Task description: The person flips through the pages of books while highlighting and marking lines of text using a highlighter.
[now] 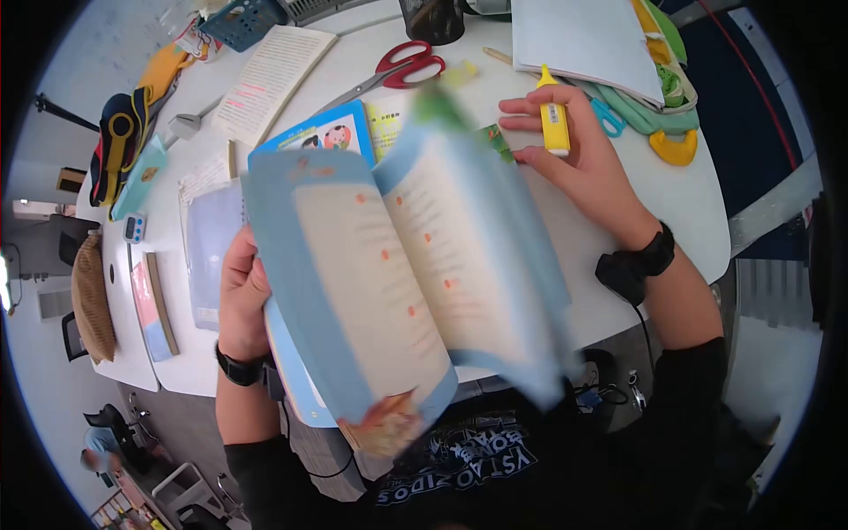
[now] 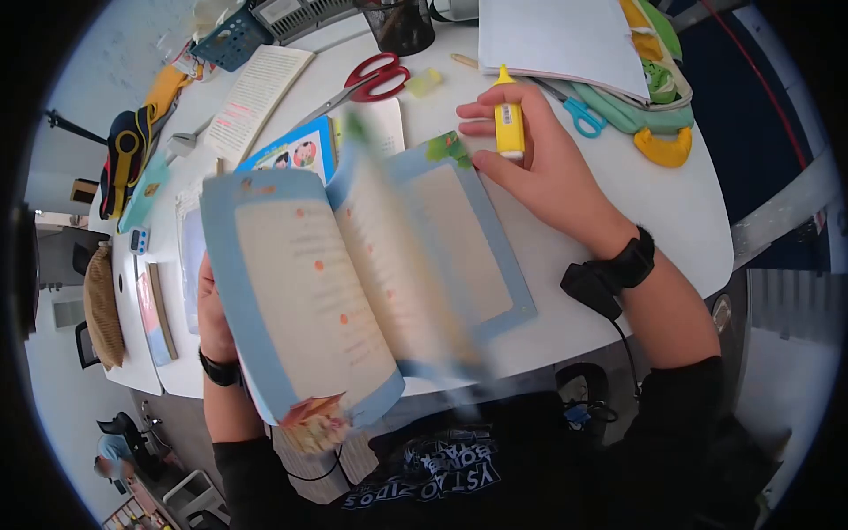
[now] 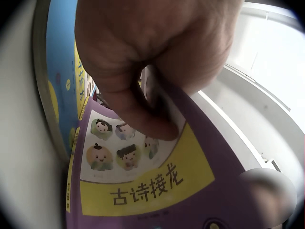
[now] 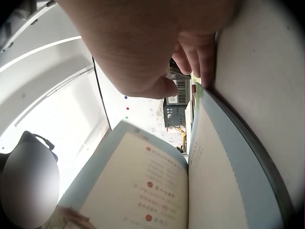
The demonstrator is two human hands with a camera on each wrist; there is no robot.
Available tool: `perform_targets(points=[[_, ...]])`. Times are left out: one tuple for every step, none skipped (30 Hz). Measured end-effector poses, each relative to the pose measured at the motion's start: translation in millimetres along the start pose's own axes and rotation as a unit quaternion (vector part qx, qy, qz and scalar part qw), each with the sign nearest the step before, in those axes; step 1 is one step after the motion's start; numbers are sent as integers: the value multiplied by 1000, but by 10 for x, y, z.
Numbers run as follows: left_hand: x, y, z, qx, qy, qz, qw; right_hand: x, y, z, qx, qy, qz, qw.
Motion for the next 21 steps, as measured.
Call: perform_targets(points=[[-37,-8,-41,25,11,-2,1000,-9,0,10,0,8,11,1000],[-31,-8,-45,21,15,1,1000,-28,15,-8,5,10,7,1000],[-56,-12,-68,27,20,-9,999,-33,18,-6,-1,7,3,1000],[-97,-17,-99,35,25,-22,999,-18,10,8,-8,4,3,1000],[-123,-20,-113,35,29,-26,999,9,6,5,-7,8,6,1000],[-124,-25,-118,33,27,-20,999,33,5,19,-16,-9,4,1000],[-114,-25,-118,30,25,-13,999,52,3,38,-25,-26,1,999],[-95,-25,-116,26,22,-5,999,73,0,39,-23,-23,2,999],[-98,-25,-118,25,25,-4,999,124,-1,72,-38,-40,16,998],[-103,-24,-112,21,24,-5,999,165,-6,103,-52,-56,30,997],[-98,-20,-100,16,23,-6,1000,161,-8,103,-48,-55,27,997],[-81,-24,-79,13,26,-3,1000,201,-3,140,-57,-36,51,996],[-84,-29,-66,19,21,-12,1000,245,9,177,-66,-18,75,995],[-81,-26,-68,26,17,-20,999,296,24,202,-75,1,97,992],[-61,-21,-73,24,19,-15,999,308,23,206,-79,5,83,993],[-62,-18,-79,20,22,-13,999,301,37,208,-78,6,79,994],[-68,-16,-84,17,24,-14,999,290,44,184,-62,-1,70,996],[-54,-16,-89,16,24,-13,999,287,47,159,-46,-8,62,997],[-44,-24,-80,10,24,-17,1000,293,52,151,-46,-8,64,997],[-60,-43,-75,5,23,-23,999,279,55,127,-40,-31,56,997],[-90,-54,-72,6,23,-28,999,274,48,104,-33,-54,50,997]])
Point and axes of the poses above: each hand's wrist, its own y-axis away from the middle knuckle, its own z-axis out of the back of the hand, x = y × z, the point moved 10 cm from there along -y, towards the middle knuckle, and after that the axes turned 10 degrees about -x, right-handed, at the moved point
